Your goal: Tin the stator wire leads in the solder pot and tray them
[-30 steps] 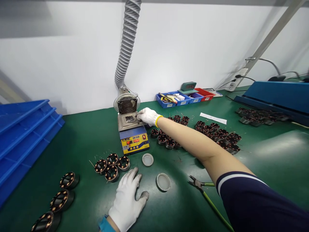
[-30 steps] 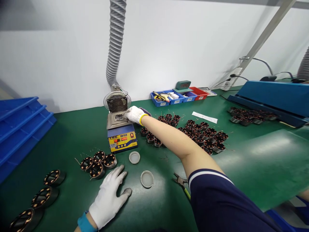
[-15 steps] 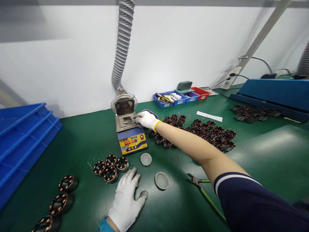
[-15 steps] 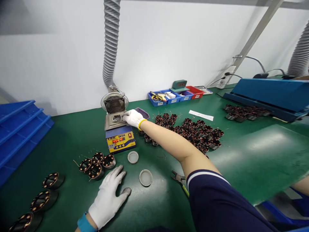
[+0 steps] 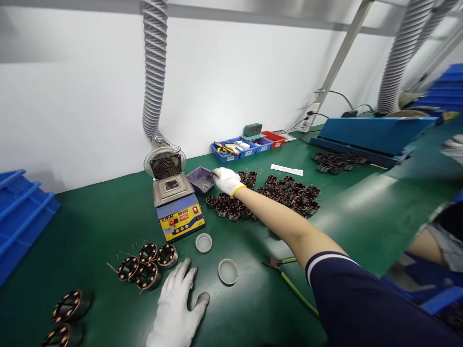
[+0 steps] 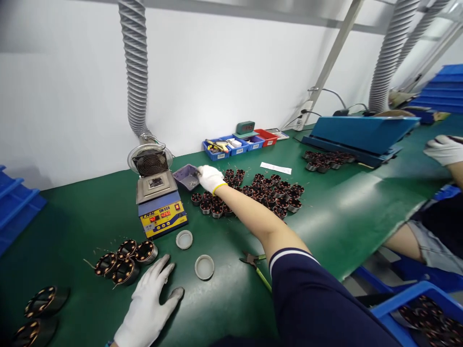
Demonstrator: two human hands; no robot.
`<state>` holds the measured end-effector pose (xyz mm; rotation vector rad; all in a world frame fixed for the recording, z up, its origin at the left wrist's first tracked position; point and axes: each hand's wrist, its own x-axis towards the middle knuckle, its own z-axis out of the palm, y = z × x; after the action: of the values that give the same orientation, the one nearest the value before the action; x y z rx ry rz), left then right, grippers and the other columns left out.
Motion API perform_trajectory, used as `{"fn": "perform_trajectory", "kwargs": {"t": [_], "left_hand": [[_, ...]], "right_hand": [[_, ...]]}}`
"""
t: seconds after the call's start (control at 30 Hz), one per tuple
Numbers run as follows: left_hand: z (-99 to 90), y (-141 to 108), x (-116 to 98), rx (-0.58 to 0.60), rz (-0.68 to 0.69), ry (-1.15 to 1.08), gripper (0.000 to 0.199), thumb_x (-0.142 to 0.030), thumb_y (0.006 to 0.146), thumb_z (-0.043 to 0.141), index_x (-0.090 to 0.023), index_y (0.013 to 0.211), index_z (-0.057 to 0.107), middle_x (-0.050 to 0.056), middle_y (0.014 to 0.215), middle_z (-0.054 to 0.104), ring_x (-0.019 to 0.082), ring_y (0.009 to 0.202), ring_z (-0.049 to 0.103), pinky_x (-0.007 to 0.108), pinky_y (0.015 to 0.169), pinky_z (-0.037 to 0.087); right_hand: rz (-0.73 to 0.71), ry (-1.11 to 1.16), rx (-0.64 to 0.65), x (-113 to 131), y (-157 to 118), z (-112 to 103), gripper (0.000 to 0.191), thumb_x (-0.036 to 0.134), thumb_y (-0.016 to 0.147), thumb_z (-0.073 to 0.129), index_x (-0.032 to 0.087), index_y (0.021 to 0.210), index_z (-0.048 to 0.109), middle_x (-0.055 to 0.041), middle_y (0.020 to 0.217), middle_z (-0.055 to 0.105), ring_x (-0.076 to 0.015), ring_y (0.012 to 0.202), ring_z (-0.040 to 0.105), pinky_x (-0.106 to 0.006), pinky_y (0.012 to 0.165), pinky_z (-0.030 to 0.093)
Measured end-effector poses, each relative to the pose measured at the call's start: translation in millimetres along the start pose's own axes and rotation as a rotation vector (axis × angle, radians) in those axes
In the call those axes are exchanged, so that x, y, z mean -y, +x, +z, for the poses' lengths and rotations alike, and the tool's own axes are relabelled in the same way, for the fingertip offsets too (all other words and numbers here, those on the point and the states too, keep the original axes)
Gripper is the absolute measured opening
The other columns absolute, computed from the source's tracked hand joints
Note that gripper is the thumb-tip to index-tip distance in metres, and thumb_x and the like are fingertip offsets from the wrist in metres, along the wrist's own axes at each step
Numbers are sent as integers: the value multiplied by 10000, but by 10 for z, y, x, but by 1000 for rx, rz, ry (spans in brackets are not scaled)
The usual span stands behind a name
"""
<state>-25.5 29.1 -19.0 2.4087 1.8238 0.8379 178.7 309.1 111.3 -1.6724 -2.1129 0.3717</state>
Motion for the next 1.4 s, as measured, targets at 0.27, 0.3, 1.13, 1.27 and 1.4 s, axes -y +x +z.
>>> {"fn": "perform_trajectory", "kwargs": {"t": [0.27, 0.3, 1.13, 1.27, 1.4], "left_hand": [[-44, 16, -20, 20, -13, -25, 448, -346, 800, 621, -208, 1225, 593, 135, 1351, 582, 334, 1231, 558, 552, 990, 508], [-65, 18, -37, 25, -19, -32, 449, -338, 799, 622, -208, 1228, 593, 133, 1355, 579, 332, 1236, 554, 549, 999, 501], [-1591, -1441, 336, -196, -1290, 347, 470, -537, 812, 590, -154, 1082, 612, 199, 1358, 541, 442, 1173, 564, 603, 954, 474], [-1404, -1478, 242, -340, -1198, 162, 345, -512, 765, 647, -198, 904, 615, 121, 1474, 468, 380, 1172, 585, 551, 1033, 443], [-1113, -1052, -224, -486, -1040, -343, 479, -558, 753, 672, -170, 1029, 621, 105, 1030, 721, 283, 910, 696, 422, 845, 571]], "right_hand": [[-43, -72, -26, -34, -108, 63, 365, 220, 923, 488, 182, 1261, 619, -172, 1249, 620, -301, 1161, 593, -449, 993, 450], [-63, -53, -36, -20, -133, 52, 376, 247, 945, 467, 192, 1294, 595, -149, 1262, 623, -265, 1158, 597, -398, 988, 461], [-872, 231, 61, 480, -1843, -49, 308, 304, 907, 501, 242, 1179, 634, -110, 1194, 655, -234, 1168, 597, -406, 994, 511], [-828, 391, 443, 565, -2228, -64, 267, 295, 877, 554, 268, 1117, 666, -85, 1152, 690, -220, 1100, 640, -383, 965, 522], [-437, 678, 932, 712, -2586, 128, 575, 332, 793, 676, 258, 1344, 530, -93, 1150, 684, -197, 910, 694, -320, 779, 572]]}}
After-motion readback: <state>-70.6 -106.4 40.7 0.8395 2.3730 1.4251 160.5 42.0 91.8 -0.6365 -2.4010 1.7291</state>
